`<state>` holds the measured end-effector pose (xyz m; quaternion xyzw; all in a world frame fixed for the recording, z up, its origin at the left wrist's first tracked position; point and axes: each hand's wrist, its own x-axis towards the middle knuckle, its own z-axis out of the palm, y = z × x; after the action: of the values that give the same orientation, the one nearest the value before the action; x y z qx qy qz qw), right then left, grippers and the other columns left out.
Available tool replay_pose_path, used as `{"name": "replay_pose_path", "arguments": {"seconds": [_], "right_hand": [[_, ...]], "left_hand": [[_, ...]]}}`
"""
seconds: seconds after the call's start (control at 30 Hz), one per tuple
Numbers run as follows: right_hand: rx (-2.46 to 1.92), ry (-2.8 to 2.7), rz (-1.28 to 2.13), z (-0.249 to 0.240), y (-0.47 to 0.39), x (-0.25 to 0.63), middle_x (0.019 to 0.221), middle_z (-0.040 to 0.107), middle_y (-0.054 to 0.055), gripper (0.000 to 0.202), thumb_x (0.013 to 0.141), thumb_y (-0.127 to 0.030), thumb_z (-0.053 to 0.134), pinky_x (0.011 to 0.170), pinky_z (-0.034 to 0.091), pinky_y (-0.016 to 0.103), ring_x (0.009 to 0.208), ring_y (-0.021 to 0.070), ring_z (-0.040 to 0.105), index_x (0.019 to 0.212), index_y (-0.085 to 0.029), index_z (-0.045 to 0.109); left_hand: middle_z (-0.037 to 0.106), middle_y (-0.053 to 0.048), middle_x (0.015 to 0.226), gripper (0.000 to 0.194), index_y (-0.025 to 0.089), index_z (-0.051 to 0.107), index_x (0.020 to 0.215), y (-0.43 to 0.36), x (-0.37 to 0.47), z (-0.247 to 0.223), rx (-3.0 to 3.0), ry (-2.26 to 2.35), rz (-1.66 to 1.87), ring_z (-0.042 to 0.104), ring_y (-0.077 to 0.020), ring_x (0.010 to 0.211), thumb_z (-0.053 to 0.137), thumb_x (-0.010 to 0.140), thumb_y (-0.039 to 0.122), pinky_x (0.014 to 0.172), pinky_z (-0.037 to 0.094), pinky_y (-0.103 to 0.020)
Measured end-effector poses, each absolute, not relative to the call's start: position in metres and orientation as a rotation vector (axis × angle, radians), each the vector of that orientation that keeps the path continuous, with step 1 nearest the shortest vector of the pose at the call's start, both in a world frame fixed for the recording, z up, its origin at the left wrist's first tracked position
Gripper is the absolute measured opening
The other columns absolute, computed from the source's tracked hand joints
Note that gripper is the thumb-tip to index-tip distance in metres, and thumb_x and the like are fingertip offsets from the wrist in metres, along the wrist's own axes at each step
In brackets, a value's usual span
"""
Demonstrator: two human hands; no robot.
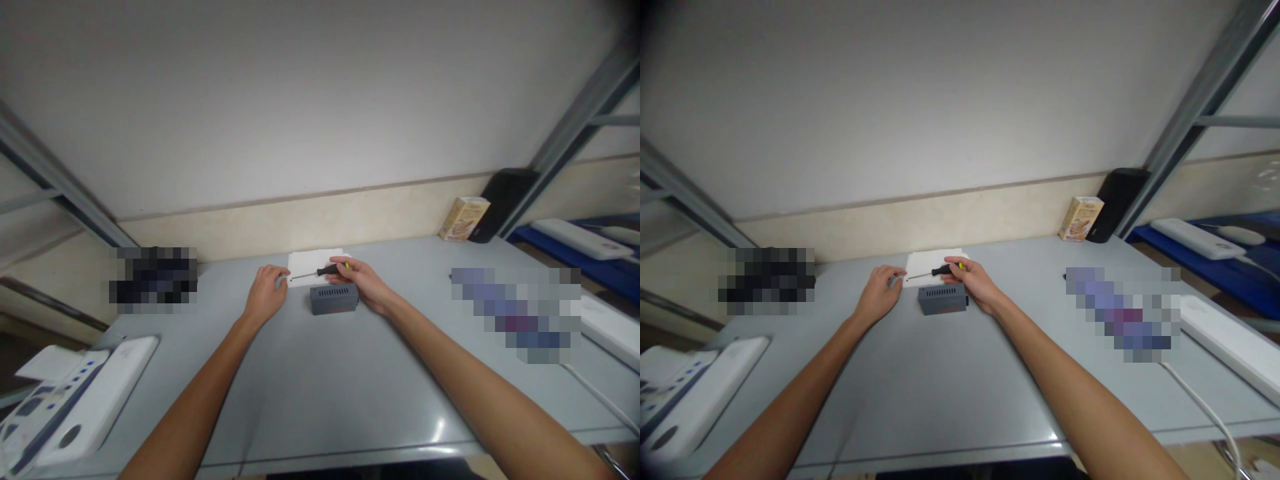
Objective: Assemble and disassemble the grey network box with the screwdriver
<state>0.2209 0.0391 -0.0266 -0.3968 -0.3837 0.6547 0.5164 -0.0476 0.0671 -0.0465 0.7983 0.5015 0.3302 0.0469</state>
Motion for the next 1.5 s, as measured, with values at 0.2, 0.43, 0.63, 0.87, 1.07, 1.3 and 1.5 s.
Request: {"name": "replay_pose_path", "arguments": {"seconds": [0.2,0.43,0.63,0.87,1.07,1.3,1.5], "right_hand": [[-0.967,-0.942,1.569,-0.028,0.039,0.219,0.102,0.079,0.008,0.021,0.091,-0.023,0.069,0.084,0.060,0.025,0.083,0.0137,0.076,0.111,-0.019,0.073],[-0.944,-0.950,1.523,-0.020,0.039,0.225,0.117,0.076,0.008,0.019,0.092,-0.023,0.068,0.087,0.060,0.025,0.088,0.0136,0.076,0.109,-0.020,0.075],[-0.933,-0.958,1.537,-0.012,0.038,0.232,0.117,0.076,0.009,0.020,0.093,-0.022,0.065,0.087,0.061,0.023,0.088,0.0129,0.075,0.111,-0.018,0.074],[-0.915,-1.012,1.558,-0.007,0.037,0.236,0.120,0.075,0.010,0.022,0.093,-0.022,0.066,0.091,0.061,0.025,0.091,0.0142,0.076,0.112,-0.019,0.075],[-0.899,-1.010,1.549,-0.005,0.037,0.239,0.121,0.075,0.010,0.022,0.092,-0.021,0.066,0.091,0.061,0.026,0.091,0.0147,0.076,0.112,-0.018,0.075],[-0.915,-1.069,1.503,0.001,0.035,0.239,0.116,0.077,0.009,0.021,0.093,-0.021,0.065,0.087,0.061,0.024,0.087,0.0131,0.076,0.111,-0.018,0.075],[-0.937,-1.106,1.432,0.007,0.033,0.240,0.114,0.077,0.010,0.023,0.094,-0.023,0.064,0.087,0.062,0.025,0.087,0.0144,0.077,0.115,-0.017,0.073]], "left_hand": [[0.070,-0.009,0.104,0.023,0.020,0.072,0.103,0.065,-0.047,-0.043,2.472,1.533,0.953,0.059,-0.0285,0.102,0.057,0.086,0.016,0.097,0.048,-0.046],[0.070,-0.008,0.102,0.020,0.021,0.072,0.102,0.063,-0.044,-0.042,2.497,1.550,0.936,0.061,-0.0276,0.101,0.063,0.091,0.034,0.096,0.048,-0.044],[0.073,-0.008,0.103,0.025,0.020,0.073,0.101,0.062,-0.042,-0.042,2.452,1.494,0.963,0.061,-0.0258,0.099,0.060,0.095,0.041,0.094,0.048,-0.042],[0.075,-0.006,0.099,0.023,0.021,0.074,0.095,0.062,-0.039,-0.039,2.386,1.397,1.068,0.062,-0.0231,0.094,0.058,0.096,0.037,0.088,0.049,-0.038],[0.076,-0.006,0.101,0.021,0.022,0.075,0.096,0.062,-0.040,-0.034,2.372,1.361,1.117,0.062,-0.0235,0.098,0.060,0.096,0.036,0.090,0.049,-0.039],[0.075,-0.006,0.099,0.020,0.022,0.075,0.096,0.059,-0.039,-0.029,2.467,1.287,1.127,0.061,-0.0228,0.097,0.060,0.097,0.036,0.094,0.047,-0.040],[0.075,-0.006,0.098,0.019,0.022,0.075,0.096,0.055,-0.036,-0.023,2.462,1.290,1.191,0.062,-0.0225,0.098,0.061,0.097,0.035,0.094,0.048,-0.040]]}}
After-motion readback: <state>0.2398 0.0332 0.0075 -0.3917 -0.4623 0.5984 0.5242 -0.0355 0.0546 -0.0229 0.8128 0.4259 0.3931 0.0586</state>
